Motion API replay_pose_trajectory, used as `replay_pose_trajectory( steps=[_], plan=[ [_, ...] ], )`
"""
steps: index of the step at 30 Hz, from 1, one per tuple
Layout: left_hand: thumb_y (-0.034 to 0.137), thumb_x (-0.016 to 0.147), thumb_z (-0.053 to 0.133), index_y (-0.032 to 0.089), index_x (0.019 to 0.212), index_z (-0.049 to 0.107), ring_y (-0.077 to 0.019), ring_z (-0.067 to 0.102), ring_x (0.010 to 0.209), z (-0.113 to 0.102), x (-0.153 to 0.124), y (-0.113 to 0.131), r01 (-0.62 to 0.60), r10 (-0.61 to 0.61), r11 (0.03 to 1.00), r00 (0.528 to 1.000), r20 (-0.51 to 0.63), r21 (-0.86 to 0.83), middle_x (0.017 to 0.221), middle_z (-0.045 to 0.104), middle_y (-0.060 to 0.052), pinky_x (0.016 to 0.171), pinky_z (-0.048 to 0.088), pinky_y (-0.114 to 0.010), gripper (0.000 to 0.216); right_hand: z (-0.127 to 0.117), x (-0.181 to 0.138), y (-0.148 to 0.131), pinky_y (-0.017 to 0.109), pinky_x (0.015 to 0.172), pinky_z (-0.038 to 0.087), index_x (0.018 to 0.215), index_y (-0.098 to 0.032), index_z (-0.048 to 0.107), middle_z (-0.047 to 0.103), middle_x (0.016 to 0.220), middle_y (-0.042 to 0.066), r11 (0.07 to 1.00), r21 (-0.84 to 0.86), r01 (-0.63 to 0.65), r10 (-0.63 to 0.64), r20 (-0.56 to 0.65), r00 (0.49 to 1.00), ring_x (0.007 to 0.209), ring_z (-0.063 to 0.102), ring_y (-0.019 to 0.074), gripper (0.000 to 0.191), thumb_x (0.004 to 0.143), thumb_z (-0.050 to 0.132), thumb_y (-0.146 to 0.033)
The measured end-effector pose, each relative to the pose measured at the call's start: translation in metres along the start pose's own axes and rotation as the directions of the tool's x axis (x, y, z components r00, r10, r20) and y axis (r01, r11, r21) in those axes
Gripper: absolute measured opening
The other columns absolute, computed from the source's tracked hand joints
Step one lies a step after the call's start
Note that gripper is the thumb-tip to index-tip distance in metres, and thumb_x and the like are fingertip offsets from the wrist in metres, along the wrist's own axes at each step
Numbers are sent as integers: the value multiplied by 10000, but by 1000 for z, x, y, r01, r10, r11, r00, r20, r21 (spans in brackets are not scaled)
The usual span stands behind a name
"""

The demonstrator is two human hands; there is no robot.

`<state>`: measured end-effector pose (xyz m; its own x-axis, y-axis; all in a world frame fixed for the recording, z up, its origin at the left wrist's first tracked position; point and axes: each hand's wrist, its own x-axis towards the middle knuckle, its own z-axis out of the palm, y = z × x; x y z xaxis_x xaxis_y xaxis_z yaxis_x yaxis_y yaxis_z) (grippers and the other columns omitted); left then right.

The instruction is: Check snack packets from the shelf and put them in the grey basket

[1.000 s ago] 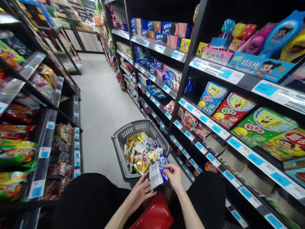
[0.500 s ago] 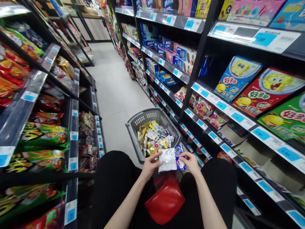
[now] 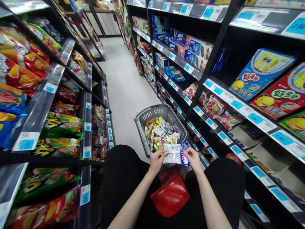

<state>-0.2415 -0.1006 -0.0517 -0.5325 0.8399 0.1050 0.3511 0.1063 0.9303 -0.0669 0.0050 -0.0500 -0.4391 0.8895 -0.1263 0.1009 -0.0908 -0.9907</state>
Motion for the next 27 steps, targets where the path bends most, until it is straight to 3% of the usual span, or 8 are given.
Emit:
replay_pose_trajectory(
  steps=[6,11,16,19,23,27],
  plan=[
    [337,769,539,154,601,629,-93,456,492,-13,6,6,1,-7,997,996,85,78,518,558,15,518,346,-194,265,3,2,0,228,519,348,596,-184,519,514,561,-30,994,97,-47,44,33,998,520,443,113,275,631,667,-413],
    [352,696,607,145,553,599,-91,440,510,-9,6,5,149,-146,984,989,33,-95,516,537,27,515,329,-198,252,0,-1,-3,217,489,319,578,-184,495,487,532,-41,990,123,-73,65,70,995,488,411,98,276,628,654,-403],
    [348,602,683,138,464,507,-68,382,457,1,5,-1,282,-281,929,959,43,-239,447,451,52,470,285,-193,307,2,-4,-3,213,491,303,527,-190,435,418,499,-60,999,-13,36,-36,-7,999,489,369,88,255,653,615,-319],
    [330,559,715,137,453,475,-57,381,439,5,4,-1,324,-330,883,943,42,-340,442,451,56,457,280,-186,326,3,-5,-4,215,491,304,518,-192,416,408,494,-61,999,-15,39,-39,10,999,489,368,87,266,657,612,-306],
    [290,481,769,148,604,519,-73,469,443,6,5,3,358,-395,764,917,50,-536,479,532,57,472,342,-182,313,2,-3,-3,213,471,319,636,-196,464,451,535,-57,999,42,-5,2,84,996,481,401,91,220,654,640,-328],
    [234,426,804,150,944,550,-110,550,463,1,9,6,391,-469,623,880,76,-677,523,610,43,517,423,-224,582,4,-4,-4,233,479,393,816,-236,413,518,604,-55,976,199,-85,61,122,991,485,486,115,351,628,678,-369]
  ],
)
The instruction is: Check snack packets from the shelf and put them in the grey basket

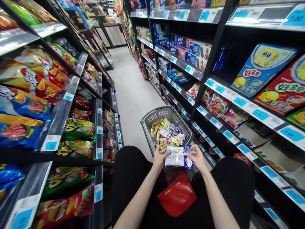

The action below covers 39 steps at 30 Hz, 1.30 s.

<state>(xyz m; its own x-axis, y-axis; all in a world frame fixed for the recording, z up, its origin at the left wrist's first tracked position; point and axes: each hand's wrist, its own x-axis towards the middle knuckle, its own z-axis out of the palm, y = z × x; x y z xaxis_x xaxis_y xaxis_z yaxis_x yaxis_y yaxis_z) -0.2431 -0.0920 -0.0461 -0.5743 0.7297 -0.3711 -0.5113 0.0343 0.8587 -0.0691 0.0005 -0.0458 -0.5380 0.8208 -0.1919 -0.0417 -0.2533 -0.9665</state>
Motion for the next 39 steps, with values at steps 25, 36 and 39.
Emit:
replay_pose_trajectory(
  steps=[25,36,39],
  plan=[
    [397,472,808,63,607,634,-269,656,692,0,-18,-13,245,-223,961,960,171,-124,578,665,-111,668,506,-369,401,-5,-2,2,268,506,430,719,-157,645,628,562,8,990,85,-111,113,-22,993,498,555,158,363,606,692,-499],
    [404,496,793,66,646,644,-202,635,557,-6,-3,-14,215,-211,973,976,61,-81,572,662,-85,592,505,-321,398,-11,-3,-5,240,494,443,809,-171,656,651,687,37,935,303,-182,166,76,983,544,577,139,275,636,668,-384],
    [400,492,794,72,646,643,-194,632,547,-6,-2,-13,209,-206,974,977,47,-88,587,668,-86,582,506,-316,392,-10,-5,-8,254,538,461,883,-181,656,674,828,54,943,278,-183,147,146,978,627,607,162,317,589,681,-294]
  ],
)
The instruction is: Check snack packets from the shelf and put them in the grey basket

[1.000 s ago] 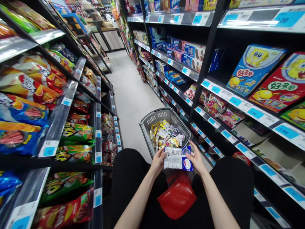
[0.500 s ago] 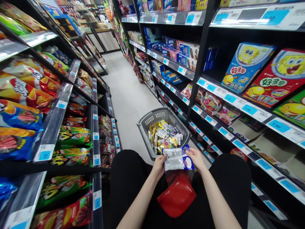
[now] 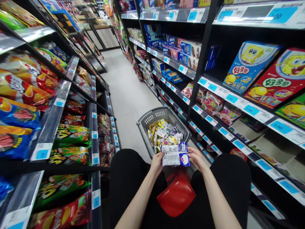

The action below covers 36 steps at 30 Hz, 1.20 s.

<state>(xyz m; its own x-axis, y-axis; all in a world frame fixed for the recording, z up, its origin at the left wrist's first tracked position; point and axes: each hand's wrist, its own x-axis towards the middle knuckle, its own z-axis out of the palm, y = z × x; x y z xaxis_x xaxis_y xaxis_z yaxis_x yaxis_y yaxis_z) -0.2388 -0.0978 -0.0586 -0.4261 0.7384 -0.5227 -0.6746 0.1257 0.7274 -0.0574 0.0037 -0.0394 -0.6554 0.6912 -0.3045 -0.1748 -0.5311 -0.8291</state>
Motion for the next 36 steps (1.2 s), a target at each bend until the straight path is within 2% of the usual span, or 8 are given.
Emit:
replay_pose_trajectory(
  steps=[5,14,17,22,25,30,33,36],
  plan=[
    [410,495,788,69,655,653,-203,634,565,2,0,0,-6,6,1000,1000,2,25,572,665,-82,576,498,-314,400,0,3,2,271,512,446,787,-163,671,665,661,44,983,-181,40,-59,-98,993,568,584,173,268,595,685,-350],
    [371,504,783,75,708,670,-200,622,611,8,-4,-4,10,-18,997,994,104,82,644,667,-92,591,475,-308,377,-8,10,8,271,507,411,728,-173,644,611,554,0,962,-261,78,-153,-283,947,495,530,152,185,609,636,-315],
    [397,547,748,97,649,658,-178,599,608,4,0,-5,-93,75,980,992,105,175,613,642,-56,578,457,-282,329,-10,11,8,286,558,428,728,-181,636,613,613,18,915,-373,152,-258,-252,933,571,540,172,179,653,607,-340],
    [378,605,687,138,469,591,-139,566,557,-2,3,0,-336,292,816,942,165,471,500,577,8,567,440,-242,292,-16,10,4,291,643,424,734,-194,677,562,710,41,689,-684,238,-490,-199,848,717,520,194,197,719,569,-357],
    [382,641,639,134,561,655,-162,585,508,-3,0,2,-285,222,833,957,187,473,498,610,-8,551,465,-279,261,-17,7,1,269,584,395,781,-179,670,522,584,4,696,-686,213,-441,-173,881,581,478,158,236,752,529,-366],
    [286,626,619,123,862,719,-277,598,971,-4,-1,1,-281,199,906,943,266,318,979,688,-124,849,453,-384,304,-15,3,-4,258,567,392,728,-174,663,635,717,39,838,-498,223,-350,-176,920,619,530,167,282,757,449,-356],
    [323,664,591,99,825,725,-294,610,943,-4,-1,2,-246,198,921,964,180,303,955,693,-140,820,470,-392,307,-13,1,-5,253,551,381,654,-168,661,625,645,30,835,-508,210,-334,-165,928,601,529,164,287,747,493,-382],
    [297,608,688,106,849,718,-280,634,873,-1,-2,2,-235,228,871,971,68,432,927,702,-125,762,495,-355,309,-10,1,-2,235,494,334,639,-164,644,521,502,-19,756,-633,166,-331,-151,931,496,446,124,212,682,622,-371]
  ],
)
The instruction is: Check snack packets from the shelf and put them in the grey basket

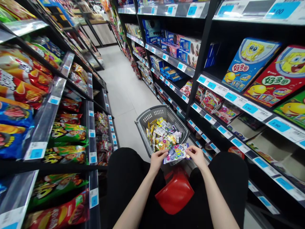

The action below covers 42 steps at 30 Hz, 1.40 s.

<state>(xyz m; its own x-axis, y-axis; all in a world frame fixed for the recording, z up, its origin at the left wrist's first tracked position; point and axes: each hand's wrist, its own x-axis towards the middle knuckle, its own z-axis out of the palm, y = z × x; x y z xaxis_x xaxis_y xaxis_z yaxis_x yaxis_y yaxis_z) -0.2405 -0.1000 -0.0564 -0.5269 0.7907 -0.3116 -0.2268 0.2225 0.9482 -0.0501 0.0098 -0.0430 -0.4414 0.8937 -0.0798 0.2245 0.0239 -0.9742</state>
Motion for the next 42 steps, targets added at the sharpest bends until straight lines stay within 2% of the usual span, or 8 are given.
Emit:
replay_pose_trajectory(
  steps=[3,5,7,10,13,20,31,42],
  plan=[
    [212,520,759,155,1063,636,-259,610,957,3,0,1,-62,60,998,995,-84,-26,1146,617,-117,755,498,-297,560,4,-1,1,229,494,346,808,-171,646,485,505,-48,1000,-5,16,-16,-9,1000,483,433,113,218,663,651,-333],
    [179,483,777,176,1170,554,-252,591,1006,4,2,0,-36,22,990,994,-107,-135,1232,554,-128,756,498,-279,722,5,-1,1,233,524,383,998,-175,602,497,531,-57,998,57,23,-23,-7,1000,502,464,117,358,669,646,-309],
    [195,476,783,130,1146,556,-250,620,943,4,3,-2,86,-98,970,994,-39,-226,1153,602,-161,726,511,-289,710,6,-1,2,241,545,408,1113,-168,550,523,551,-54,996,93,18,-18,1,1000,518,492,123,458,682,633,-297],
    [236,484,783,71,980,616,-226,662,728,3,4,-3,227,-214,954,973,87,-198,885,698,-148,627,527,-296,549,5,0,3,259,574,435,1155,-156,537,575,569,-36,998,55,4,-2,-37,999,529,523,132,499,686,624,-299],
    [236,486,783,84,885,635,-192,654,628,3,3,-3,194,-185,972,980,79,-134,758,708,-95,566,523,-270,452,5,1,5,280,599,457,1062,-153,587,633,606,-6,998,44,-35,38,-80,996,563,573,156,436,661,642,-316],
    [237,497,774,101,851,663,-187,652,640,4,3,-2,160,-154,981,986,58,-109,734,708,-70,567,517,-260,396,6,4,8,281,524,464,702,-176,583,654,584,33,976,196,-92,110,-84,990,540,606,187,213,635,638,-371],
    [233,498,776,104,824,669,-183,645,627,7,0,0,126,-119,987,990,74,-103,717,708,-66,543,513,-251,367,5,6,17,251,484,414,646,-174,571,575,501,-4,988,65,-142,151,-165,975,486,550,162,172,633,614,-340],
    [267,496,780,108,823,681,-196,645,629,6,2,-1,127,-120,988,990,72,-91,719,708,-68,554,508,-267,377,7,7,18,264,496,438,654,-177,562,570,509,-3,989,92,-119,132,-155,979,498,550,163,188,641,621,-356]
  ],
)
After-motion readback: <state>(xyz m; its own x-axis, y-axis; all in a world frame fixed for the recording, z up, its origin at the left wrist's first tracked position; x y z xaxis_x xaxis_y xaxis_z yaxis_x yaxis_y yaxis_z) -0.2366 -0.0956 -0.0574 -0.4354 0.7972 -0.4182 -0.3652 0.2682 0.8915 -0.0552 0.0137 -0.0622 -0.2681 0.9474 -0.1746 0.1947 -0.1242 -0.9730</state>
